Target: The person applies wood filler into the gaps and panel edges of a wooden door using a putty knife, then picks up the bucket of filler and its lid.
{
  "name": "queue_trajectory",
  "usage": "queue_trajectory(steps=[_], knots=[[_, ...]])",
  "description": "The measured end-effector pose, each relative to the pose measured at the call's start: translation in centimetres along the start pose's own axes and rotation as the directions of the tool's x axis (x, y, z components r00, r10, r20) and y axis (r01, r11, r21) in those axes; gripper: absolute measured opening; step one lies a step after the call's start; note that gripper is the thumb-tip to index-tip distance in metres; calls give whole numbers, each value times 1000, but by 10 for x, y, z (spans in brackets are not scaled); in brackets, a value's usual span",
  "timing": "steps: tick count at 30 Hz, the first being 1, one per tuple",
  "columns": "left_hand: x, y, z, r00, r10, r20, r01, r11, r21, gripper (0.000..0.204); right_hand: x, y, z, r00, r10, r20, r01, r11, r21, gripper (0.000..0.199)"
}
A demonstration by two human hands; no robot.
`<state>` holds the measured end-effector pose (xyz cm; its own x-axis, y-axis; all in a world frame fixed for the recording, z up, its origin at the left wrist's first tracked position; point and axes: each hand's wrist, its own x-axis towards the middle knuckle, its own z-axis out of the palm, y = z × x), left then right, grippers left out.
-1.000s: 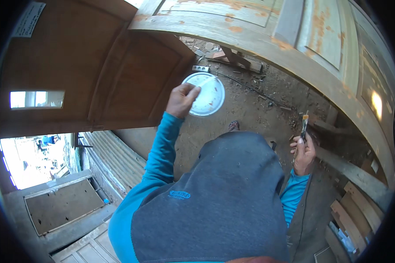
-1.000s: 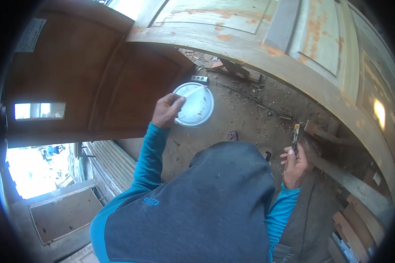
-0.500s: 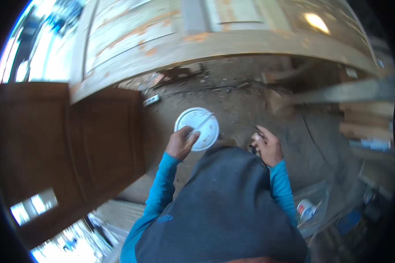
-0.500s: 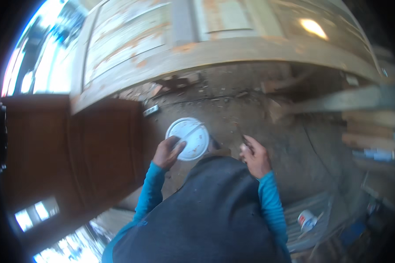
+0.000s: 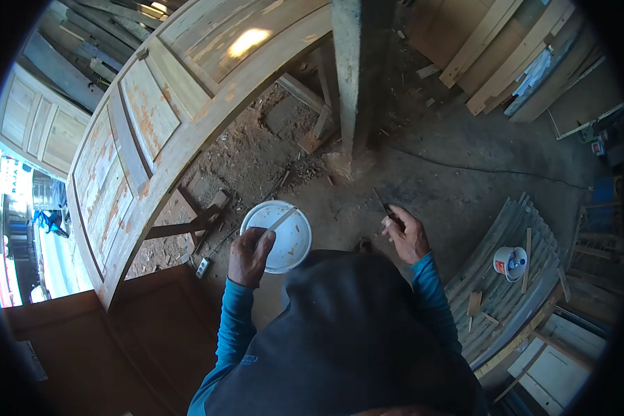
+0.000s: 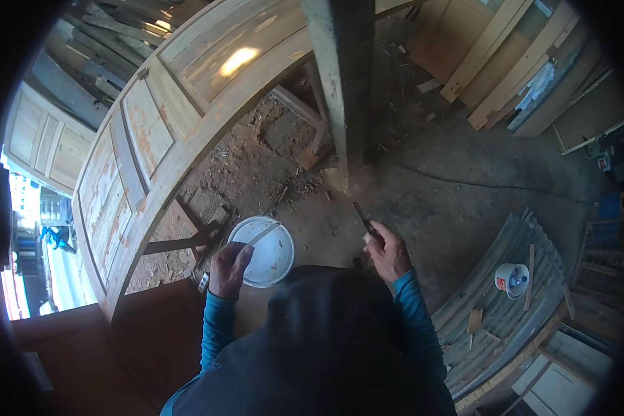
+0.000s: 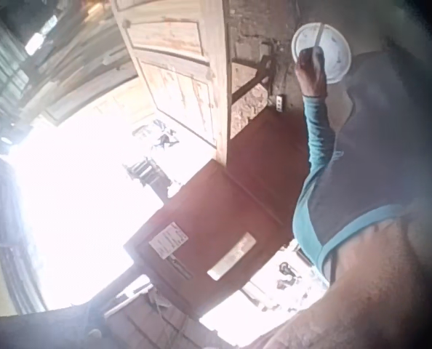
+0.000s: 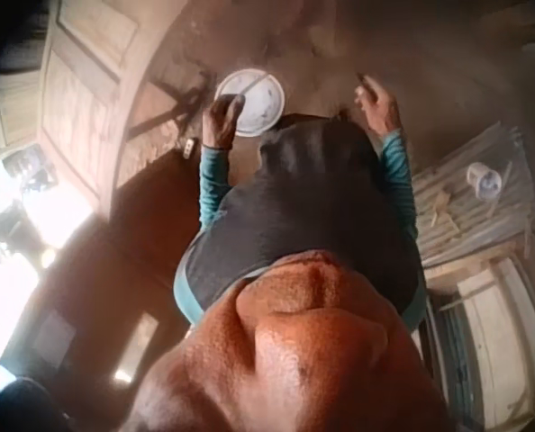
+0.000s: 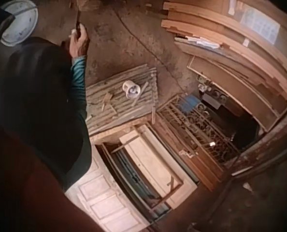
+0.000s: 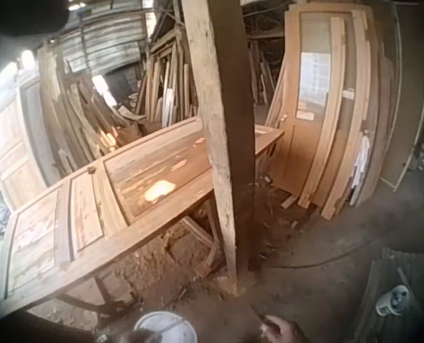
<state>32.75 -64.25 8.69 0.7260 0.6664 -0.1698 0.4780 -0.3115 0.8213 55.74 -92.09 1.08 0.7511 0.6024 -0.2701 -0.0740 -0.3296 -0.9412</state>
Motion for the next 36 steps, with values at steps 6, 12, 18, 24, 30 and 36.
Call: queue_trajectory(steps=[6,12,18,24,30,36], knots=[[65,83,65,977,152,146,-155,988,9,43,0,17,-117,943,-34,-332,74,992,107,45],[145,159,132,928,301,221,-299,953,-41,43,11,20,-142,903,0,-429,96,974,203,43],[224,218,217,850,397,345,-354,917,-183,38,39,34,-174,906,177,-384,-105,974,202,41],[291,263,274,751,392,531,-261,915,-307,31,82,32,-259,799,315,-512,-219,946,239,45],[351,293,323,722,408,559,-224,902,-369,31,143,29,-353,721,235,-651,-198,971,132,46],[380,319,341,802,296,518,-138,937,-322,31,206,17,-377,798,267,-541,-226,964,142,45]])
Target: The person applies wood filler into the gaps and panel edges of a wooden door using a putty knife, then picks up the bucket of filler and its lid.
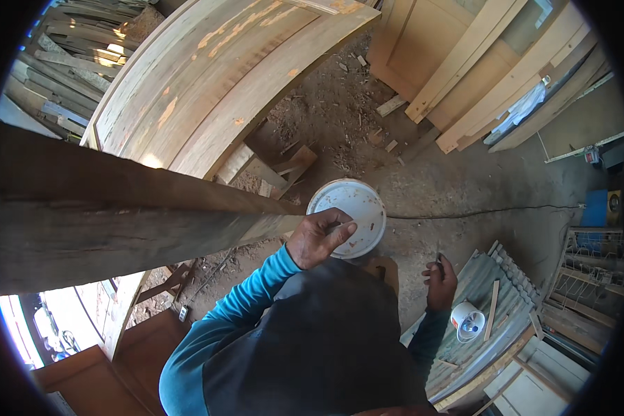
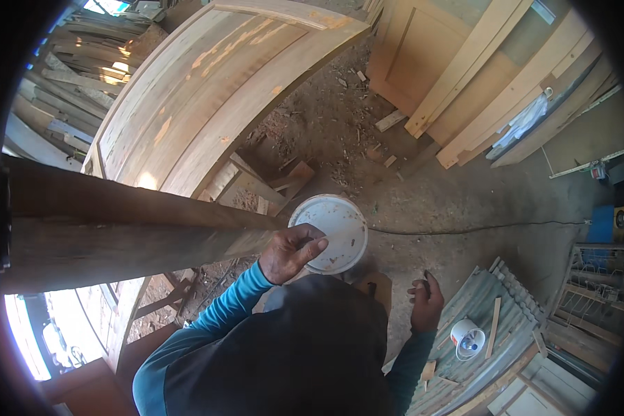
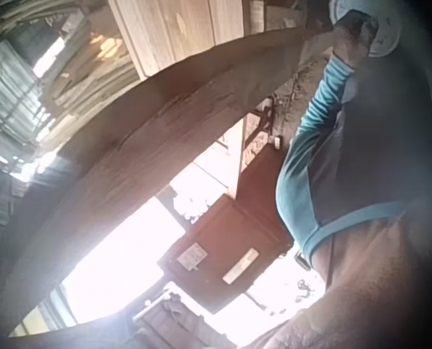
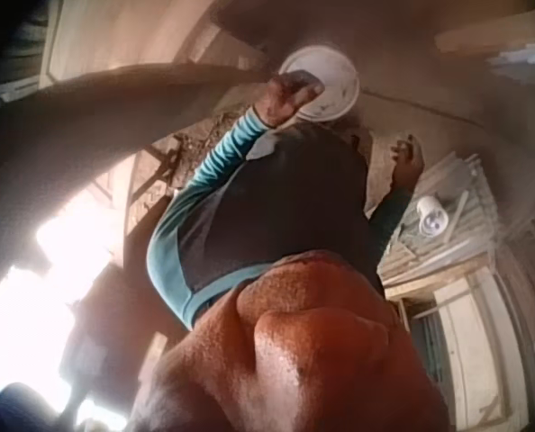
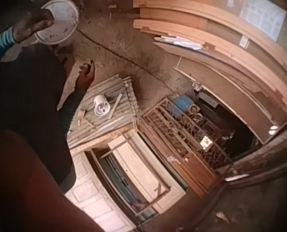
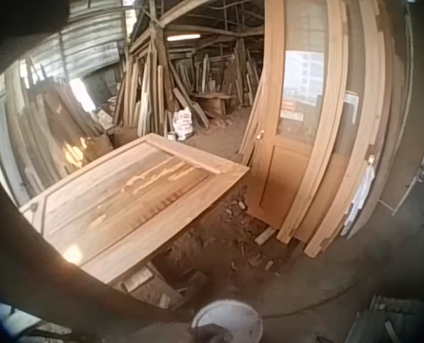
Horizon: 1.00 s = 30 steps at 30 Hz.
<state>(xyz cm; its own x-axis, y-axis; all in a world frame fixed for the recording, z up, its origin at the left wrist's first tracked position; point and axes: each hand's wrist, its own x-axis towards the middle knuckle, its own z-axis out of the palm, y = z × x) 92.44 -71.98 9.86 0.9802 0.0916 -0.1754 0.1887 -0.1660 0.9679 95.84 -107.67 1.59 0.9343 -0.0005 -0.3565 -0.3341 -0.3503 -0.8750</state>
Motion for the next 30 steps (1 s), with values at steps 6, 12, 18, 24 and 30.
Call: queue_trajectory(steps=[6,12,18,24,30], knots=[[25,15,3,971,-27,-239,42,997,58,32,68,-10,7,959,-53,277,69,996,-49,44],[45,55,-4,794,-22,-608,-10,999,-49,33,173,-15,-27,881,-296,370,357,928,-108,41],[71,122,-26,502,81,-861,-273,960,-69,32,235,-53,-89,888,-298,350,357,927,-115,39],[99,178,-110,333,235,-913,-582,813,-3,38,248,-58,-106,912,-300,279,321,947,-32,38],[178,207,-180,221,386,-896,-608,772,183,30,236,-58,-86,926,-226,304,254,966,-54,41]])
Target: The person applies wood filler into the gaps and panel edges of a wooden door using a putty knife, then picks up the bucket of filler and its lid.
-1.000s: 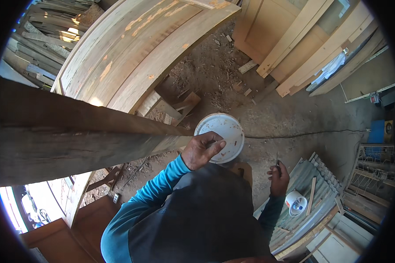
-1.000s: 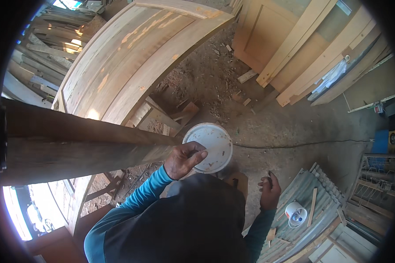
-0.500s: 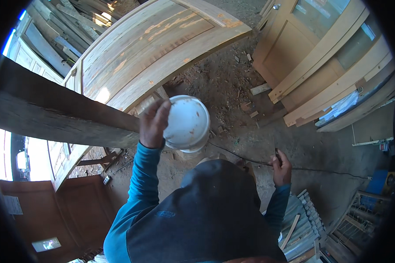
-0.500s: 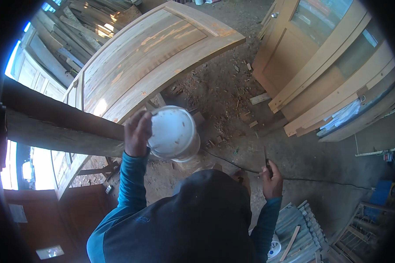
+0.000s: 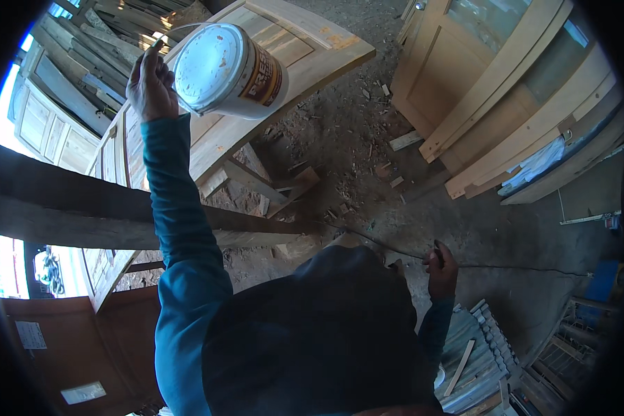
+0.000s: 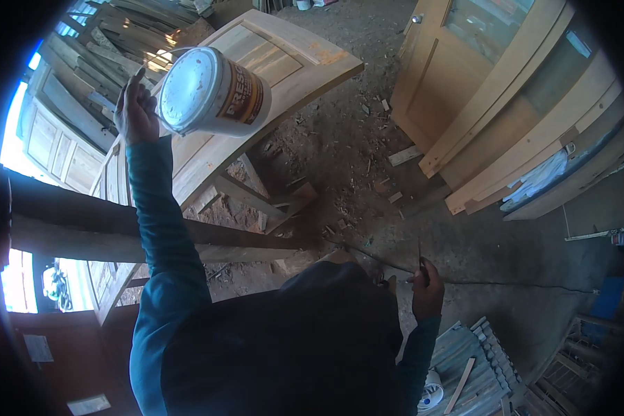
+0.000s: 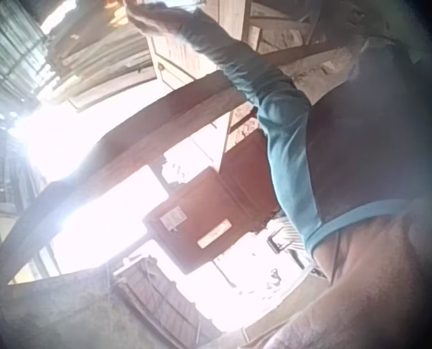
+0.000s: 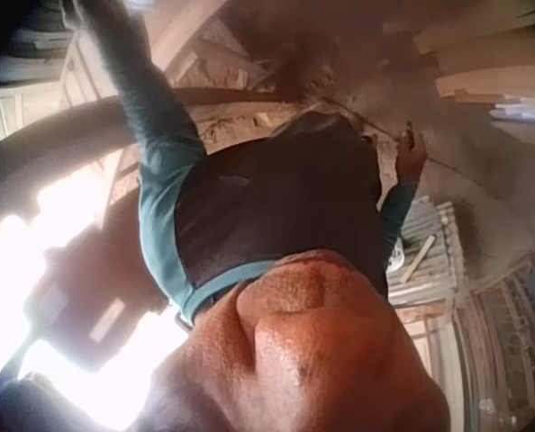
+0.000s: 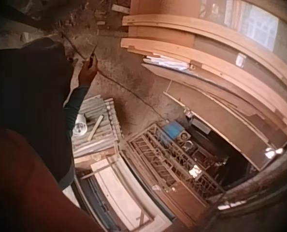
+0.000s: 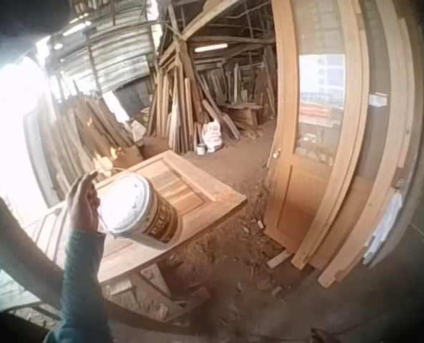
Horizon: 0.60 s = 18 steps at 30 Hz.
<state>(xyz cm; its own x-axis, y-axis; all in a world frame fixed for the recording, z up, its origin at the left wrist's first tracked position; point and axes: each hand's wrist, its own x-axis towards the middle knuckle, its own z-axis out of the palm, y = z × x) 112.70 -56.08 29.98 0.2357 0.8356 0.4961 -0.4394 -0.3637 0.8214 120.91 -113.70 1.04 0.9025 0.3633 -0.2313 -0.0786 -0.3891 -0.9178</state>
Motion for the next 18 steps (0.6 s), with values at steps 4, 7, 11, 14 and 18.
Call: queue_trajectory(steps=[4,7,11,14,18], knots=[[60,-57,0,998,-59,32,58,998,26,22,-2,-7,16,999,45,-18,-45,999,16,41],[108,-92,-8,982,-189,19,187,980,70,22,1,-9,24,997,64,-53,-64,998,5,42],[151,-121,-21,987,-160,28,136,907,399,26,0,-12,36,986,111,-127,-114,993,-12,43],[158,-116,-17,829,391,399,-485,149,862,41,-1,-18,50,975,167,-147,-167,986,9,44],[130,-115,12,851,77,520,-506,390,770,75,2,-19,74,972,201,-125,-197,979,44,45]])
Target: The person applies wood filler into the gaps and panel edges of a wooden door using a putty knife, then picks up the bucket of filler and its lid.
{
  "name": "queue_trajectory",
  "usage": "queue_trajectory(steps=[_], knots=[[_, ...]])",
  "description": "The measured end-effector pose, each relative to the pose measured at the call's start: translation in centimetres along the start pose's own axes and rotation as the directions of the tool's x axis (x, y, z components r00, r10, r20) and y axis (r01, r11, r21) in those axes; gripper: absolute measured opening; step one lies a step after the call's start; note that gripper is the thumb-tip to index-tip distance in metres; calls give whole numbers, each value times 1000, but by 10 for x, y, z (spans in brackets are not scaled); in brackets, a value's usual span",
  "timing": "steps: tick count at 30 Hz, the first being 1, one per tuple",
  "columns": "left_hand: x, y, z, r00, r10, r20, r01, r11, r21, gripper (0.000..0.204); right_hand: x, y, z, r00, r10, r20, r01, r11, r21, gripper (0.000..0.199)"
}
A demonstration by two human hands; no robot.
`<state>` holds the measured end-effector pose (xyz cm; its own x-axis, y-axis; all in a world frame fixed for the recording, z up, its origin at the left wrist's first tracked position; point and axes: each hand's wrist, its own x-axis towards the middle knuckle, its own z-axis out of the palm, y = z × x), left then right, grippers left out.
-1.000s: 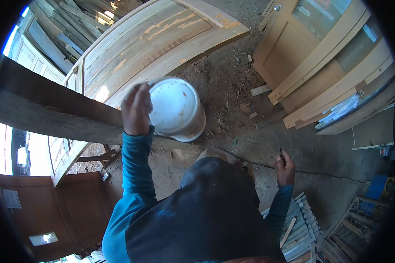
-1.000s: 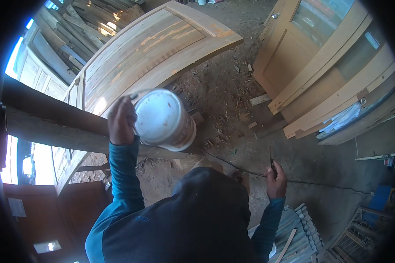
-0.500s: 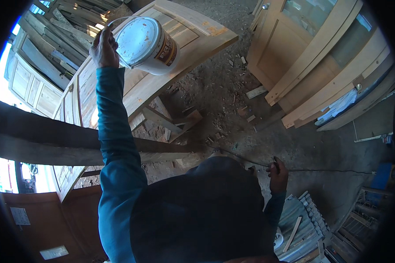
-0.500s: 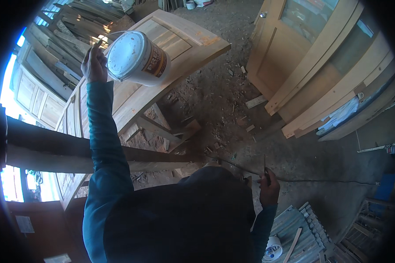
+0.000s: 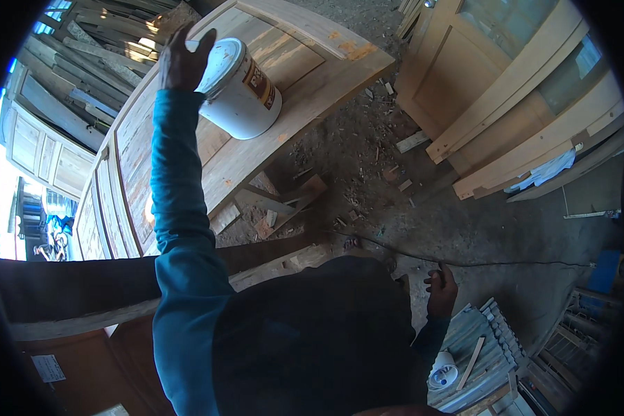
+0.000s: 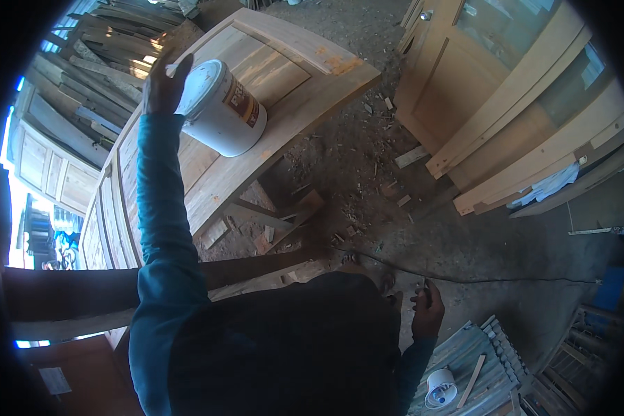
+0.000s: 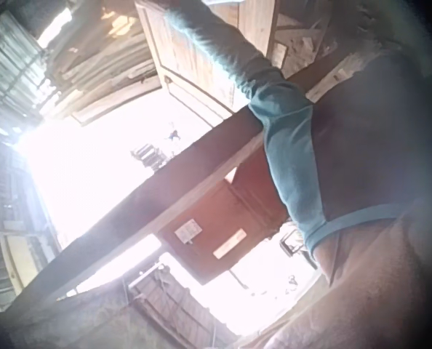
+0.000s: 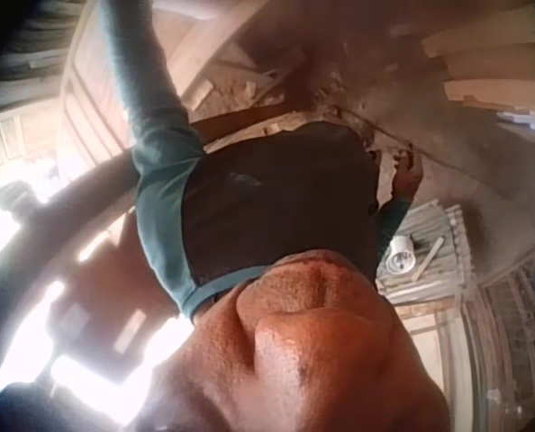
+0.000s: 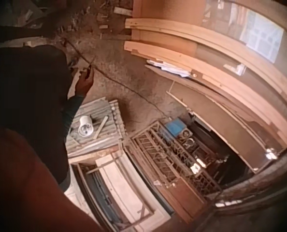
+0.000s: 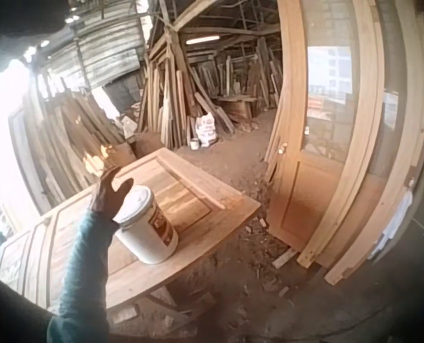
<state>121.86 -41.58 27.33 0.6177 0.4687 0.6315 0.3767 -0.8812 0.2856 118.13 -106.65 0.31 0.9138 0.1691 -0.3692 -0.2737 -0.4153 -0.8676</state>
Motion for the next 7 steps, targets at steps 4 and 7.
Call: queue_trajectory(steps=[4,7], knots=[[-7,-77,49,949,-131,285,-10,896,444,91,5,-12,24,999,-16,50,15,1000,17,44],[-3,-115,64,931,-135,339,108,989,96,116,1,-16,32,999,9,41,-9,1000,6,44]])
